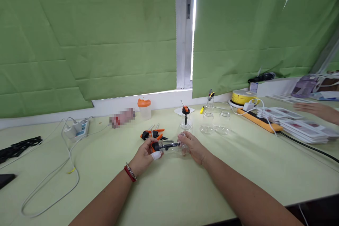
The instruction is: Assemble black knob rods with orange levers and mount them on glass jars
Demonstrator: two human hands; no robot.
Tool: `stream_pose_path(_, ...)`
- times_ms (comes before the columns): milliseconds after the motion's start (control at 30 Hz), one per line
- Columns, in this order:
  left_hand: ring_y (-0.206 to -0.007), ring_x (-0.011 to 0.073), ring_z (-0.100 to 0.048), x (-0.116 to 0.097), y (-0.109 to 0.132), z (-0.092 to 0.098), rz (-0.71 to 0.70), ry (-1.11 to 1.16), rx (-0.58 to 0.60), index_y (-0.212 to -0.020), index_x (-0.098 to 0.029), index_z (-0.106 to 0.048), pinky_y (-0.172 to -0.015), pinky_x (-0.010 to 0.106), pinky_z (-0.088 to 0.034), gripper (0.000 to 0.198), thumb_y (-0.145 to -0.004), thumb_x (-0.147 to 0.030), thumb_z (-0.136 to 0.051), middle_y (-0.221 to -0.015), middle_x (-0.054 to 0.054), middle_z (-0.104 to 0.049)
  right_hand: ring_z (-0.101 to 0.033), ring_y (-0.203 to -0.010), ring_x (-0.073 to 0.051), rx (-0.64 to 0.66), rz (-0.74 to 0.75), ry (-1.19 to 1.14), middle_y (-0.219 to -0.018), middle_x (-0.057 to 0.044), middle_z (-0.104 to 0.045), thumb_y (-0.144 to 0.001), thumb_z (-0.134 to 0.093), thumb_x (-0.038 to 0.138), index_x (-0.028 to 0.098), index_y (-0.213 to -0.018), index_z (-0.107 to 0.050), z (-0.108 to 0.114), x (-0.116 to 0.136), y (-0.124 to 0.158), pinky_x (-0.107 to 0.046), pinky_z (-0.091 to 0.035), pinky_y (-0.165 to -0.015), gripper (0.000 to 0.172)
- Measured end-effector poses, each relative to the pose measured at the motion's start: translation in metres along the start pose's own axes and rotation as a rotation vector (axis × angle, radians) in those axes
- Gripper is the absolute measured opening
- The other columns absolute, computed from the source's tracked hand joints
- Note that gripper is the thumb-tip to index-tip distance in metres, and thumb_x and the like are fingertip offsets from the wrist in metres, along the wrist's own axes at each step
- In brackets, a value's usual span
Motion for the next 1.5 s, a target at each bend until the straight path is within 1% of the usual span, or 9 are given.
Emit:
stream_pose_path(233,-0.078,0.0157,-0.059,0.003,-0.001,0.002,-0.016,0.027,0.013,-0.097,-0.02,-0.049,-0.076,0.035,-0.049,0.035,-0.069,-0.023,-0.07,-0.089,0.002,-0.059,-0.051,-0.071,-0.013,0.043,0.037,-0.017,-0.081,0.0,-0.052,-0.067,-0.067,0.051,0.021,-0.087,-0.049,-0.001,0.001,0.001,-0.019,-0.04,-0.047,0.04)
stream_pose_path(433,-0.083,0.0184,-0.06,0.007,-0.002,0.002,0.011,0.037,0.017,-0.111,-0.017,-0.055,-0.082,0.037,-0.047,0.046,-0.068,-0.023,-0.071,-0.094,0.006,-0.063,-0.05,-0.073,-0.013,0.057,0.11,-0.026,-0.082,0.002,-0.051,-0.065,-0.071,0.046,0.022,-0.092,-0.049,0.002,-0.001,-0.004,-0.02,-0.042,-0.049,0.043)
stream_pose_path(600,-0.072,0.0172,-0.06,0.004,-0.002,0.002,0.012,0.033,0.023,-0.112,-0.015,-0.056,-0.074,0.035,-0.048,0.045,-0.07,-0.023,-0.069,-0.081,0.005,-0.065,-0.049,-0.073,-0.013,0.106,0.194,-0.036,-0.086,0.001,-0.049,-0.066,-0.071,0.04,0.024,-0.1,-0.046,0.004,-0.004,-0.007,-0.022,-0.045,-0.052,0.046)
stream_pose_path(767,-0.068,0.0167,-0.061,0.007,-0.003,0.008,0.029,0.03,0.01,-0.113,-0.014,-0.055,-0.076,0.036,-0.047,0.045,-0.07,-0.019,-0.068,-0.077,0.004,-0.067,-0.048,-0.088,-0.015,0.153,0.269,0.006,-0.1,-0.001,-0.047,-0.067,-0.072,0.034,0.026,-0.104,-0.043,0.005,-0.005,-0.005,-0.027,-0.048,-0.066,0.048)
stream_pose_path(900,-0.068,0.0167,-0.061,0.012,-0.004,0.013,0.044,0.051,0.024,-0.115,-0.016,-0.055,-0.073,0.035,-0.047,0.045,-0.071,-0.019,-0.066,-0.076,0.004,-0.067,-0.046,-0.1,-0.017,0.199,0.316,0.079,-0.107,-0.003,-0.046,-0.063,-0.076,0.031,0.026,-0.105,-0.041,0.005,-0.004,-0.003,-0.03,-0.044,-0.08,0.055)
stream_pose_path(1033,-0.066,0.0165,-0.059,0.015,-0.005,0.014,0.052,0.056,0.035,-0.114,-0.016,-0.056,-0.066,0.032,-0.047,0.046,-0.07,-0.019,-0.068,-0.075,0.004,-0.066,-0.044,-0.101,-0.017,0.251,0.422,0.153,-0.108,-0.003,-0.043,-0.057,-0.079,0.027,0.027,-0.106,-0.039,0.006,-0.001,-0.003,-0.032,-0.041,-0.085,0.063)
stream_pose_path(1267,-0.06,0.0141,-0.056,0.017,-0.004,0.016,0.049,0.052,0.039,-0.116,-0.016,-0.056,-0.06,0.03,-0.046,0.046,-0.071,-0.024,-0.067,-0.072,0.003,-0.064,-0.043,-0.1,-0.019,0.236,0.553,0.313,-0.111,-0.004,-0.04,-0.049,-0.083,0.026,0.026,-0.107,-0.039,0.006,0.0,-0.003,-0.035,-0.036,-0.092,0.072)
stream_pose_path(1367,-0.062,0.0144,-0.055,0.015,-0.004,0.016,0.037,0.047,0.044,-0.115,-0.016,-0.057,-0.06,0.031,-0.046,0.047,-0.07,-0.023,-0.067,-0.075,0.004,-0.063,-0.044,-0.099,-0.018,0.233,0.544,0.332,-0.111,-0.004,-0.04,-0.052,-0.082,0.028,0.027,-0.107,-0.039,0.007,0.0,-0.002,-0.034,-0.038,-0.09,0.07)
stream_pose_path(1500,-0.062,0.0144,-0.055,0.01,-0.004,0.014,0.055,-0.025,0.042,-0.115,-0.017,-0.057,-0.064,0.032,-0.046,0.047,-0.069,-0.023,-0.068,-0.073,0.003,-0.063,-0.048,-0.095,-0.017,0.243,0.411,0.308,-0.108,-0.003,-0.044,-0.057,-0.079,0.033,0.027,-0.105,-0.038,0.009,-0.004,-0.003,-0.032,-0.043,-0.081,0.063)
Point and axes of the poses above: each hand's wrist, its own y-axis away from the middle knuckle, its own z-axis out of the back of the hand, x = y × z, the point moved 2 cm from there along -y, towards the middle knuckle
